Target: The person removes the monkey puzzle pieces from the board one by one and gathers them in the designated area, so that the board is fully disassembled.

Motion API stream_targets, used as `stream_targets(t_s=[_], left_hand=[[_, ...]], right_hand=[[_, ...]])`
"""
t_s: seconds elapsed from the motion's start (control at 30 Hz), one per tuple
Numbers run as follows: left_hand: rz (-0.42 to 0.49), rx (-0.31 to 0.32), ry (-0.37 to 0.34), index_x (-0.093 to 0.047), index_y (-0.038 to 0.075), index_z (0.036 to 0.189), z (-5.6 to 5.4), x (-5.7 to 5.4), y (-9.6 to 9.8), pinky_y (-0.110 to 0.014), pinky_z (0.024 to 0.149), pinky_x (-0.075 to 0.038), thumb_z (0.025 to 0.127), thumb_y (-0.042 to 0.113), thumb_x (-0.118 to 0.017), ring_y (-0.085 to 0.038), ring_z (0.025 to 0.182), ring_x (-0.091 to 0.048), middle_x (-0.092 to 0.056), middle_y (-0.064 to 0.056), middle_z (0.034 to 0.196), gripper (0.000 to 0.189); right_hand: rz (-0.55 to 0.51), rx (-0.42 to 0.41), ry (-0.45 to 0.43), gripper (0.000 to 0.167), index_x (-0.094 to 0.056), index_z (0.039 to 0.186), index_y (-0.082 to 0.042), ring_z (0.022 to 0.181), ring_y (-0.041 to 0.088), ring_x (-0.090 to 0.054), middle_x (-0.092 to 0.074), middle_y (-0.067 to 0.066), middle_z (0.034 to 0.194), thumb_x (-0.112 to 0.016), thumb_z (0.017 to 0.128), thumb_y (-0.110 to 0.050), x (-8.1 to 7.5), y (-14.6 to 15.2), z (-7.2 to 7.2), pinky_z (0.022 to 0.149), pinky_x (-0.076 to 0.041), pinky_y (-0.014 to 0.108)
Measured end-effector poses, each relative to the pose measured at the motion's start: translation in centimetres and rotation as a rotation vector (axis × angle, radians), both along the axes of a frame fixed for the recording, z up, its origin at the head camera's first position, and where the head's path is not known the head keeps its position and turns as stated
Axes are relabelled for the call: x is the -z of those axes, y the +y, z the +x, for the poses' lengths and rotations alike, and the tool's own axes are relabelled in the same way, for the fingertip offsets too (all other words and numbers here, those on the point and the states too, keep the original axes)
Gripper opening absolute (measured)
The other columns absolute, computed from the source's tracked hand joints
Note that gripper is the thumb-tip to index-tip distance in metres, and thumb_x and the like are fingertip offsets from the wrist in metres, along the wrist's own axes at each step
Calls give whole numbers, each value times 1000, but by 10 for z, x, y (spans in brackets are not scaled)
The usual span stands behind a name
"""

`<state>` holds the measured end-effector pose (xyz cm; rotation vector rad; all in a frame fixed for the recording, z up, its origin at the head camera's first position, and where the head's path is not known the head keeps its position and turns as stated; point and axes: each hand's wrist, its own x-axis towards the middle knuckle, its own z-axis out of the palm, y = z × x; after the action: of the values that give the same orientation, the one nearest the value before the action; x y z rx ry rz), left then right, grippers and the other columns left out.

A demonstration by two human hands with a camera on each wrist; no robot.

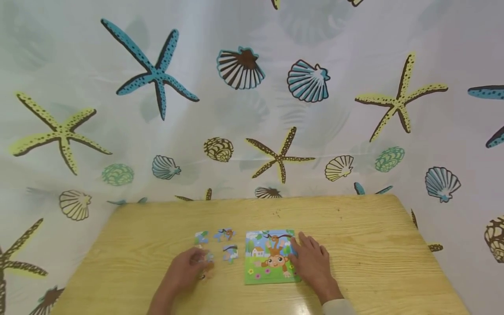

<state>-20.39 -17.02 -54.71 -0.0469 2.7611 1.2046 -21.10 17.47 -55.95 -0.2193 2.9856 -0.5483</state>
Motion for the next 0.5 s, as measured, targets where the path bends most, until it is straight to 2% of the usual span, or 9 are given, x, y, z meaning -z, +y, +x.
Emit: stream_targets(t_s=[0.2, 0.4, 0.5], left_hand=[[-81, -37, -52, -66, 6, 113, 7, 0, -9, -39, 80, -53, 88, 23, -70, -19, 94, -63, -68, -2, 102, 30], [-153, -31, 5, -67, 8, 109, 8, 4, -13, -46, 86, -53, 84, 17, -74, -23, 96, -65, -68, -1, 100, 28], [-148, -38, 32, -66, 9, 111, 9, 3, -10, -48, 87, -52, 84, 17, -73, -22, 95, -64, -66, -1, 100, 28]], right_hand=[[-14, 2, 2, 52, -46, 145, -15, 142, 40, -31, -34, 13, 155, -55, 98, -35, 1, 2, 1, 106, -26, 69], [-5, 3, 2, 52, -46, 145, -17, 142, 39, -31, -34, 12, 155, -55, 97, -36, 2, 1, -1, 106, -26, 68], [-3, 0, 1, 52, -46, 145, -17, 142, 39, -32, -35, 13, 155, -56, 97, -35, 1, 1, 0, 106, -27, 68]])
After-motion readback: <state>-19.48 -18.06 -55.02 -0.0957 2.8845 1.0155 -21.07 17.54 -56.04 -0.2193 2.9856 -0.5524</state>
